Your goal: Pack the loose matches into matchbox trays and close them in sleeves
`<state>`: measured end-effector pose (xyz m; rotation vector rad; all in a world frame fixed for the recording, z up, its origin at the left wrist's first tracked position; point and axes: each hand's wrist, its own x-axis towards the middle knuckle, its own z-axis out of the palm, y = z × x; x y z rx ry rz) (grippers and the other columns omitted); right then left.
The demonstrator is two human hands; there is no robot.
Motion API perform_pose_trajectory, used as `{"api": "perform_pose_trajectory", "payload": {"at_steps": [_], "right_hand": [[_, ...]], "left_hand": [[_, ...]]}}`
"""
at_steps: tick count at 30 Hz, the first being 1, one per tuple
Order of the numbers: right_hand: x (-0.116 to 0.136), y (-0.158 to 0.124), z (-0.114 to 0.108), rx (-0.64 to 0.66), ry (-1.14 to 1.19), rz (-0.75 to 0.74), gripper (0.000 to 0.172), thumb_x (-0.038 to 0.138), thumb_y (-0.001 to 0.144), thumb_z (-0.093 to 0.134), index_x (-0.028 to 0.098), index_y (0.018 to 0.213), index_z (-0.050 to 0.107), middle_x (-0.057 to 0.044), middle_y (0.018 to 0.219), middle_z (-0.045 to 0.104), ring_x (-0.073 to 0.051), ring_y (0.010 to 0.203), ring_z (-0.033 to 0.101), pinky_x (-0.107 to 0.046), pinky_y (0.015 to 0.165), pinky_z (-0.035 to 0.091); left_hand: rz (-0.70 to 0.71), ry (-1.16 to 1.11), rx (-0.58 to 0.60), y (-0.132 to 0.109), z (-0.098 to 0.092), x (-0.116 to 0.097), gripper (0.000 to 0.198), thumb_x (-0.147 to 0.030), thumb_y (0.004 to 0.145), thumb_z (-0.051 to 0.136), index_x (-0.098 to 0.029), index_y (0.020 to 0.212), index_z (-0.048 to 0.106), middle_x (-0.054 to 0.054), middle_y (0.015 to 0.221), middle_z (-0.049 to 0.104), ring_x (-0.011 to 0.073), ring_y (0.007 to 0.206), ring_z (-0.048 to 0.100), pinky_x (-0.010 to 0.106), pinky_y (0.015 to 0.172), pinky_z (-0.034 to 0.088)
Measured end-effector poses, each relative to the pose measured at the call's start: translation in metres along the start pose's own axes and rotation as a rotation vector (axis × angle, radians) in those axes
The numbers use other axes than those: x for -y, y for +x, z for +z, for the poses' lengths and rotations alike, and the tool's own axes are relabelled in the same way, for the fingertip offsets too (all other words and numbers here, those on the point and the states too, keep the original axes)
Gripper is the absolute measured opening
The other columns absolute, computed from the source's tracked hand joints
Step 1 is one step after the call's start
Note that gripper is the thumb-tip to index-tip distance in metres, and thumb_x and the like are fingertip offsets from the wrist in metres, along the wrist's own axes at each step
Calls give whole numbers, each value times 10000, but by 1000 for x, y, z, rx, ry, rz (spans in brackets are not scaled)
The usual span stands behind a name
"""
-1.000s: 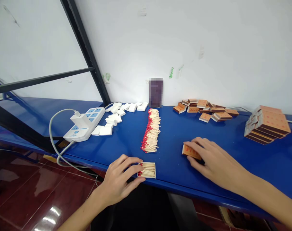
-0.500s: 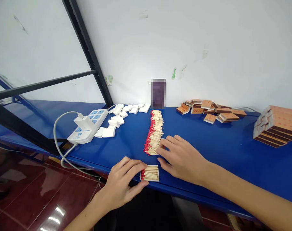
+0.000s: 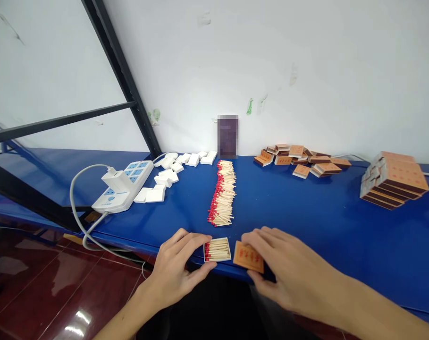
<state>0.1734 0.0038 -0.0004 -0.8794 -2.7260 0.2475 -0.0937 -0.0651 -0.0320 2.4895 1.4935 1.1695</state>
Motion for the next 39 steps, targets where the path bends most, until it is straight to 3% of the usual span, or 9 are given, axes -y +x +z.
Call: {"api": "perform_pose_trajectory", "payload": {"at_steps": [3, 10, 17, 23, 25, 27, 31, 35, 39], "right_hand": [[14, 13, -1, 38, 112, 0, 293, 259, 893, 598, 230, 1182, 554, -72, 1072, 682, -259, 951, 637, -399, 813, 508], [0, 29, -17, 185, 306, 63, 253, 404, 930, 631, 263, 1139, 606, -38, 1078, 654, -232, 958, 627, -369, 816, 517], [26, 36, -3, 225, 447, -133, 168, 249, 935, 664, 227, 1091, 608, -32, 1093, 673, -206, 1048, 605, -334, 906, 487], [25, 23, 1, 123, 358, -235, 205, 254, 942, 663, 221, 1140, 616, -50, 1179, 700, -213, 1087, 617, -349, 952, 505], [10, 5, 1, 21, 257, -195, 222, 230, 940, 641, 219, 1161, 626, -73, 1205, 697, -236, 1097, 629, -389, 981, 509], [-16, -20, -3, -82, 199, -47, 211, 286, 969, 598, 243, 1171, 645, -67, 1157, 709, -230, 1053, 659, -364, 902, 557], [-90, -83, -19, -268, -26, 239, 295, 437, 968, 571, 290, 1191, 696, -80, 1254, 687, -281, 1074, 687, -421, 922, 567], [-159, -133, -40, -319, -283, 468, 396, 453, 1007, 457, 235, 1056, 785, -138, 1175, 712, -302, 1028, 704, -418, 911, 545], [-199, -147, -51, -305, -453, 532, 486, 458, 1003, 395, 168, 1064, 781, -180, 1147, 708, -308, 964, 703, -426, 855, 538]], "left_hand": [[-41, -38, 14, 0, -1, -1, 324, -362, 915, 707, -221, 1192, 616, 35, 1068, 746, 218, 863, 612, 351, 760, 532], [-108, -77, 72, 0, -6, -2, 333, -425, 935, 673, -265, 1223, 627, 18, 1114, 752, 219, 898, 640, 370, 839, 513], [-143, -227, 239, 7, -13, 6, 932, -689, 547, 837, -299, 1347, 560, 46, 1173, 710, 248, 972, 635, 374, 881, 521], [-106, -315, 253, 6, -24, 11, 960, -850, 596, 669, -277, 1359, 561, 96, 1214, 657, 253, 960, 618, 353, 807, 527], [-142, -333, 210, 7, -33, 15, 790, -827, 863, 364, -264, 1393, 529, 101, 1198, 661, 210, 837, 613, 347, 754, 530], [-229, -137, 199, 13, -44, 25, 524, -600, 1023, 357, -257, 1372, 545, 94, 1218, 658, 218, 913, 628, 388, 881, 519], [-258, 373, 34, 25, -59, 59, 475, -512, 1004, 433, -174, 1279, 623, 151, 1267, 630, 337, 1212, 553, 527, 1070, 421], [-283, 639, 154, 23, -58, 88, 524, -487, 1001, 378, -166, 1348, 606, 207, 1442, 512, 414, 1338, 472, 600, 1018, 454], [-266, 722, 221, 19, -58, 91, 531, -502, 1000, 372, -187, 1355, 611, 200, 1459, 500, 423, 1339, 478, 602, 996, 475]]}}
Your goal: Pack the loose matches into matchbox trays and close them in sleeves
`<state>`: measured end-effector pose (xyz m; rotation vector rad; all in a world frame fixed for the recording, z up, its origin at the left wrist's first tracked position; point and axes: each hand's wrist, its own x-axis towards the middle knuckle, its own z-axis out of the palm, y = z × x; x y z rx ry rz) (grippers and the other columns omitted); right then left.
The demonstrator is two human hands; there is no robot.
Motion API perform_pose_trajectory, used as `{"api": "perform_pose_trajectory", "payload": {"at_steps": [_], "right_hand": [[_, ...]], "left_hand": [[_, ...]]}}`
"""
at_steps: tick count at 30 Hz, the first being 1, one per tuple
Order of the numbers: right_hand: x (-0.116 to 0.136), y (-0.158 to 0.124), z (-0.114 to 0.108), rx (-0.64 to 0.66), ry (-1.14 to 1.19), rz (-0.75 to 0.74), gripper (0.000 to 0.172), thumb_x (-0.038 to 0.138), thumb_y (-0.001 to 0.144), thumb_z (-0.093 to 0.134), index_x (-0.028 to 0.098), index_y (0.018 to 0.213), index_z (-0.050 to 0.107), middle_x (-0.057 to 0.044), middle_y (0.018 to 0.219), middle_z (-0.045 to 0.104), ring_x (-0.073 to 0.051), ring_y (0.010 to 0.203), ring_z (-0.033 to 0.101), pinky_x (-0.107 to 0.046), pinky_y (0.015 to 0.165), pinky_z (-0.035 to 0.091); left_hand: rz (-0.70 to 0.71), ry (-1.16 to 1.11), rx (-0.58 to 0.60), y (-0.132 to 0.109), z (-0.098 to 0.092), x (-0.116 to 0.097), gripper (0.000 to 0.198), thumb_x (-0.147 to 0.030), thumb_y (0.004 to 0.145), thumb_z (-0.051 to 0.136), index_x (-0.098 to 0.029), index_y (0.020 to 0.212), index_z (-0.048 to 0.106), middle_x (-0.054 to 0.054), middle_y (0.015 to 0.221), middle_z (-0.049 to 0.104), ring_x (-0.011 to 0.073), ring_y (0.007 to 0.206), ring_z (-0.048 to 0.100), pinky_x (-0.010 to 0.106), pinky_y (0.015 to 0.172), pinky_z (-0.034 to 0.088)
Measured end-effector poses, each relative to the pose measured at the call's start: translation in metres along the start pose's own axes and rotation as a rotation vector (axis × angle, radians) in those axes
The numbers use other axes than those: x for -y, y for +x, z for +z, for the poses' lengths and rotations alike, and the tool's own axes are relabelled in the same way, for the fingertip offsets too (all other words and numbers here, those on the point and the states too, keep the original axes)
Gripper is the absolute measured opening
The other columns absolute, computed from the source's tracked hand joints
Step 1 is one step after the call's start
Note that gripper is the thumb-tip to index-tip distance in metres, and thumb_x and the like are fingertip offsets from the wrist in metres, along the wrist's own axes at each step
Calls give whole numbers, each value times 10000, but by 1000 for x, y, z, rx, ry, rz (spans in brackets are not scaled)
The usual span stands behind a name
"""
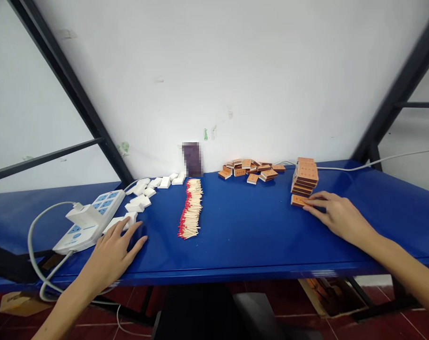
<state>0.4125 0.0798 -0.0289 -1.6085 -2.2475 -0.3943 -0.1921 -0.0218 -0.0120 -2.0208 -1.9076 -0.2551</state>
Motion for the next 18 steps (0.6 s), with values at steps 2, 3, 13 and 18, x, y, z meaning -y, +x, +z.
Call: {"api": "perform_pose_trajectory", "payload": {"at_steps": [2, 3, 13, 18], "right_hand": [[-7, 7, 4, -2, -24, -20, 482, 447, 992, 407, 142, 1077, 771, -185, 1144, 714, -320, 1006, 683, -435, 886, 517], [-9, 10, 5, -4, -36, -32, 478, 440, 987, 412, 133, 1081, 767, -187, 1136, 719, -329, 1027, 672, -444, 902, 505], [39, 14, -1, -157, -84, -205, 432, 439, 1007, 421, 187, 1069, 766, -143, 1071, 734, -310, 978, 670, -428, 871, 506], [93, 72, 10, 21, 72, -261, 482, 418, 999, 370, 163, 1308, 638, -141, 1299, 657, -305, 1130, 646, -437, 954, 524]], "left_hand": [[25, 15, -33, -2, -5, -2, 530, -512, 998, 374, -190, 1345, 613, 188, 1387, 558, 429, 1328, 476, 611, 992, 474], [43, 12, -48, -3, -7, -4, 523, -508, 1001, 370, -192, 1340, 613, 181, 1346, 581, 425, 1312, 487, 608, 987, 478], [164, -159, -77, -32, -20, -26, 405, -307, 1040, 333, -189, 1318, 603, 163, 1327, 545, 324, 1162, 560, 493, 924, 547], [187, -240, -75, -21, -30, -26, 366, -312, 1044, 374, -226, 1321, 597, 113, 1234, 631, 297, 1138, 582, 483, 952, 534]]}}
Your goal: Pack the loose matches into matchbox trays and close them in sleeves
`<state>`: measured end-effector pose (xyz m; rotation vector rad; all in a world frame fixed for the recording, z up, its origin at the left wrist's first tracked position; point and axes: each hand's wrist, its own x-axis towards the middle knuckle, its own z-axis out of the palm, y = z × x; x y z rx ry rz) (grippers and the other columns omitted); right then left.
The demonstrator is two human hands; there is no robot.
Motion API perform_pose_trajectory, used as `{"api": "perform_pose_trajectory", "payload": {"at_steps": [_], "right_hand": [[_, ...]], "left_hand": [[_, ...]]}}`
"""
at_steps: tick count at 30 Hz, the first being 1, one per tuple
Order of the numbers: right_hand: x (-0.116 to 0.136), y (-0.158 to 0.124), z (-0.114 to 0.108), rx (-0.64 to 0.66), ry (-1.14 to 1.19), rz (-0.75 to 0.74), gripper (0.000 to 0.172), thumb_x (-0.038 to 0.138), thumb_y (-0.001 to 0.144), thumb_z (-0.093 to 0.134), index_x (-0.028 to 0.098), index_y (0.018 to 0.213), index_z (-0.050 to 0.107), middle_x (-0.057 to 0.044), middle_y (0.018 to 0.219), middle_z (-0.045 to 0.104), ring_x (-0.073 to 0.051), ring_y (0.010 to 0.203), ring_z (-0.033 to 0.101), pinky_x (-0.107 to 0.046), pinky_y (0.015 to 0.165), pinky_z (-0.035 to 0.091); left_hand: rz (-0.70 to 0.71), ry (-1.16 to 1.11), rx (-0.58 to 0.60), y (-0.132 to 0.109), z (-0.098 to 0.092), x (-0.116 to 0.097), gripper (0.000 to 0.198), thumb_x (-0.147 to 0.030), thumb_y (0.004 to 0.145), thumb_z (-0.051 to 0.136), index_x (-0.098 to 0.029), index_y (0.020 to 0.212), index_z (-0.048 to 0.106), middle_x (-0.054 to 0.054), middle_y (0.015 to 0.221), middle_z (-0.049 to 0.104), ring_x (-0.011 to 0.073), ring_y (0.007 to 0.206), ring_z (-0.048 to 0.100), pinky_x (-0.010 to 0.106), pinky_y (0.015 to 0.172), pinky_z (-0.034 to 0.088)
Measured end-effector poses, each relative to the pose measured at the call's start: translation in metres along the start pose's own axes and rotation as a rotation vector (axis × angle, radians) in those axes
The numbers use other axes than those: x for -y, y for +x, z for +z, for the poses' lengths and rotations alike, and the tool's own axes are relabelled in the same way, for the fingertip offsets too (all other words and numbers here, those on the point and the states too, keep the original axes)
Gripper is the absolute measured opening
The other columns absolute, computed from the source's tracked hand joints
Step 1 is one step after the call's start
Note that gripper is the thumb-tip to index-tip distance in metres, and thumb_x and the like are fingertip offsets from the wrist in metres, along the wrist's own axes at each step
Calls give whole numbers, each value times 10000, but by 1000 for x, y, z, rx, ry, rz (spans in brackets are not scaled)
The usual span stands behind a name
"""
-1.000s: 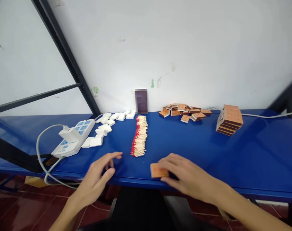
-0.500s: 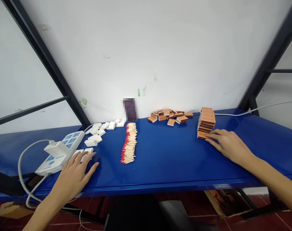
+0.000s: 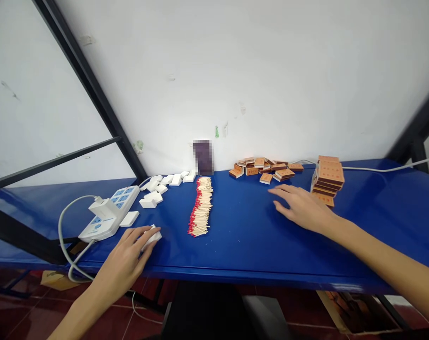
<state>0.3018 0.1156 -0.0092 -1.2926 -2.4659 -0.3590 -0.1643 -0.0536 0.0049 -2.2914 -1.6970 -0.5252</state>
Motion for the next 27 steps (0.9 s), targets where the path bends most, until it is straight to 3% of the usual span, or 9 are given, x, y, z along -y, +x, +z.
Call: {"api": "perform_pose_trajectory", "payload": {"at_steps": [3, 7, 9, 14, 16, 19, 22, 25, 27], "right_hand": [[-1, 50, 21, 27, 3, 13, 593, 430, 972, 380, 82, 1434, 507, -211, 1457, 529, -349, 1304, 530, -476, 1056, 457], [-3, 78, 41, 58, 1, 51, 598, 412, 951, 366, 47, 1395, 532, -265, 1364, 587, -395, 1229, 570, -532, 994, 471], [4, 71, 40, 58, 2, 29, 561, 399, 967, 350, 59, 1362, 559, -245, 1291, 627, -365, 1131, 621, -494, 952, 487], [50, 42, 15, 36, -42, -93, 372, 408, 982, 414, 156, 1085, 668, -148, 1059, 666, -301, 933, 618, -419, 807, 471], [76, 38, 3, 7, -72, -141, 291, 358, 983, 437, 172, 995, 661, -128, 967, 656, -285, 892, 593, -398, 782, 437], [115, 41, -11, -114, -26, -298, 196, 258, 978, 463, 176, 950, 639, -103, 914, 651, -233, 794, 573, -362, 738, 396], [147, 48, -14, -119, 163, -476, 189, 218, 975, 454, 176, 986, 638, -96, 927, 667, -216, 781, 582, -344, 710, 386], [164, 55, -8, -60, 290, -574, 166, 199, 954, 473, 185, 958, 639, -55, 839, 658, -180, 707, 576, -319, 665, 372], [168, 60, -2, -23, 343, -597, 146, 211, 953, 491, 190, 926, 633, -33, 802, 650, -162, 679, 573, -305, 648, 369]], "left_hand": [[-41, -45, -113, 9, -8, 0, 333, -326, 1037, 428, -232, 1318, 582, 113, 1237, 624, 295, 1146, 585, 483, 988, 506], [-47, -248, -253, 3, -18, -16, 322, -258, 989, 541, -263, 1311, 550, 88, 1236, 608, 250, 1139, 607, 405, 995, 511], [-76, -444, -215, -6, -19, -35, 371, -210, 944, 574, -271, 1307, 528, 75, 1203, 600, 219, 1072, 628, 348, 927, 547], [-46, -692, 80, -8, -3, -84, 525, -115, 838, 575, -281, 1331, 506, 68, 1189, 575, 195, 993, 642, 292, 825, 585], [-2, -712, 113, 2, 5, -93, 493, -122, 859, 576, -292, 1319, 526, 58, 1187, 585, 191, 997, 637, 320, 900, 568], [62, -639, 92, 15, 12, -92, 461, -136, 857, 598, -284, 1292, 558, 71, 1199, 598, 233, 1083, 600, 391, 975, 524], [31, -601, 41, 21, 11, -83, 448, -207, 825, 669, -256, 1260, 576, 90, 1199, 596, 267, 1089, 582, 447, 988, 492], [-76, -647, -68, 20, 8, -72, 250, -245, 876, 623, -225, 1126, 613, 57, 979, 598, 214, 891, 596, 360, 806, 513], [-80, -660, -181, 17, 9, -68, 108, -219, 906, 567, -207, 1003, 614, 18, 801, 536, 173, 733, 551, 302, 670, 460]]}}
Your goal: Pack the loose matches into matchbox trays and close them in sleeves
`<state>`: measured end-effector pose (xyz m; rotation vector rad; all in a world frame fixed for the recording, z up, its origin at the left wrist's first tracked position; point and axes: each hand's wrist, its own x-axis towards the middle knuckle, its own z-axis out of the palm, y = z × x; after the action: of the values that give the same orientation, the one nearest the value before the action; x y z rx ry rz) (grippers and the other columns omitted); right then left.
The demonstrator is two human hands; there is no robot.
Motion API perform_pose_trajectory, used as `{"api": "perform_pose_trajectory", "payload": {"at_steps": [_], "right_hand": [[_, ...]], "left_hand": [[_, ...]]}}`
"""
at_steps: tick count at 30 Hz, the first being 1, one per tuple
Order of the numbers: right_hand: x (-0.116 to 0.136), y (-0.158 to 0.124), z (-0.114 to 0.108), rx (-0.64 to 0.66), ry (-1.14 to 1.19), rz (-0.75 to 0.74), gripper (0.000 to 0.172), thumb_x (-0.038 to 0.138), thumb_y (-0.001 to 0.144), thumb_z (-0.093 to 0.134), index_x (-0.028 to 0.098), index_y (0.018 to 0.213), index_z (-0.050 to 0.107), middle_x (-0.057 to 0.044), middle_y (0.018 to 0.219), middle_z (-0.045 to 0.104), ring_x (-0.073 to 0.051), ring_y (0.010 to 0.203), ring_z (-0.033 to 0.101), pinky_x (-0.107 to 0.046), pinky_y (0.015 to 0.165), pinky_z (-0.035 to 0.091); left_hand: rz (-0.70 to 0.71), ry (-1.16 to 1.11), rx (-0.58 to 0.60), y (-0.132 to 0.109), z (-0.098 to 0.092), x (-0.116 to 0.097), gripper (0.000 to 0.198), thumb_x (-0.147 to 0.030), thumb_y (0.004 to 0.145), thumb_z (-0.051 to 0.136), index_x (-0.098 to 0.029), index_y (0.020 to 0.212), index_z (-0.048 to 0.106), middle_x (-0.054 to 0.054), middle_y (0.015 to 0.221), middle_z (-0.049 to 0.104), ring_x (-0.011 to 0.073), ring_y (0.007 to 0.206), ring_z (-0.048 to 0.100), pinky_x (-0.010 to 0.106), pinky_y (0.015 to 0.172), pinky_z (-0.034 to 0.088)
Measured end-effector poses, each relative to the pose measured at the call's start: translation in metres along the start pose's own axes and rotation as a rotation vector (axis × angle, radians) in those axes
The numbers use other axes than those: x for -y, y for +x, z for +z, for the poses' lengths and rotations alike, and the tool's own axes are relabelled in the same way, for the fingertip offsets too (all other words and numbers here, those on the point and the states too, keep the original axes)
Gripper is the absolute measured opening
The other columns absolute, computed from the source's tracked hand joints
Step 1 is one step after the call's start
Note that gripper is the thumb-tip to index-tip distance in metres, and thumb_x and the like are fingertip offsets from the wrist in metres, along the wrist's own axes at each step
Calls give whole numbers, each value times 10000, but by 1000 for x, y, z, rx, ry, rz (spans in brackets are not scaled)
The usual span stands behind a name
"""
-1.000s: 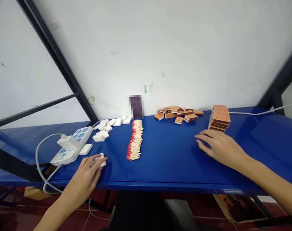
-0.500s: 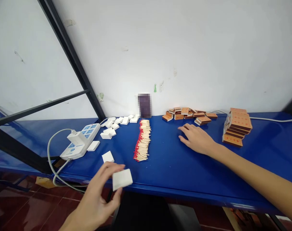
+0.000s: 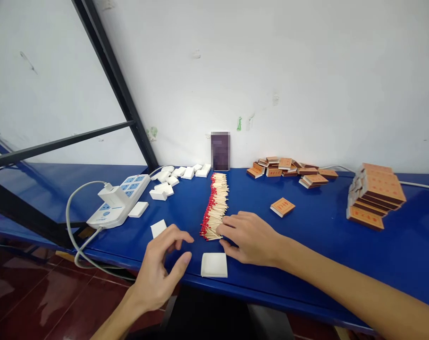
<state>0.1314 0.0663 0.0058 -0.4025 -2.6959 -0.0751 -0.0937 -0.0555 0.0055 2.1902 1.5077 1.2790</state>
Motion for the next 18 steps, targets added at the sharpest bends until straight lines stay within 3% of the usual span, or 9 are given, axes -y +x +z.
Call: {"api": "perform_pose_trajectory", "payload": {"at_steps": [4, 13, 16, 18], "right_hand": [[-7, 1, 7, 6, 98, 56, 137, 278, 959, 541, 196, 884, 621, -14, 776, 645, -139, 638, 567, -272, 602, 374], [-8, 0, 10, -37, 192, 190, 138, 313, 921, 619, 201, 840, 631, 7, 745, 630, -127, 606, 577, -251, 543, 382], [-8, -1, 10, -62, 186, 231, 155, 334, 886, 652, 202, 815, 613, 7, 738, 623, -127, 589, 564, -255, 532, 381], [-9, -3, 9, -72, 186, 279, 154, 335, 863, 661, 204, 801, 611, 6, 729, 614, -128, 574, 547, -261, 530, 382]], "left_hand": [[184, -31, -107, -9, 2, 6, 99, -122, 853, 561, -197, 917, 574, -23, 666, 445, 137, 607, 466, 274, 573, 349], [225, -191, -130, -17, 9, 17, 170, -79, 755, 572, -225, 760, 486, -76, 591, 199, 88, 459, 270, 283, 512, 171], [225, -198, -122, -16, 8, 18, 177, -89, 745, 578, -224, 726, 465, -79, 566, 217, 90, 452, 265, 286, 505, 159], [222, -150, -94, -13, 7, 16, 189, -96, 744, 590, -214, 677, 459, -64, 558, 310, 98, 478, 311, 284, 509, 193]]}}
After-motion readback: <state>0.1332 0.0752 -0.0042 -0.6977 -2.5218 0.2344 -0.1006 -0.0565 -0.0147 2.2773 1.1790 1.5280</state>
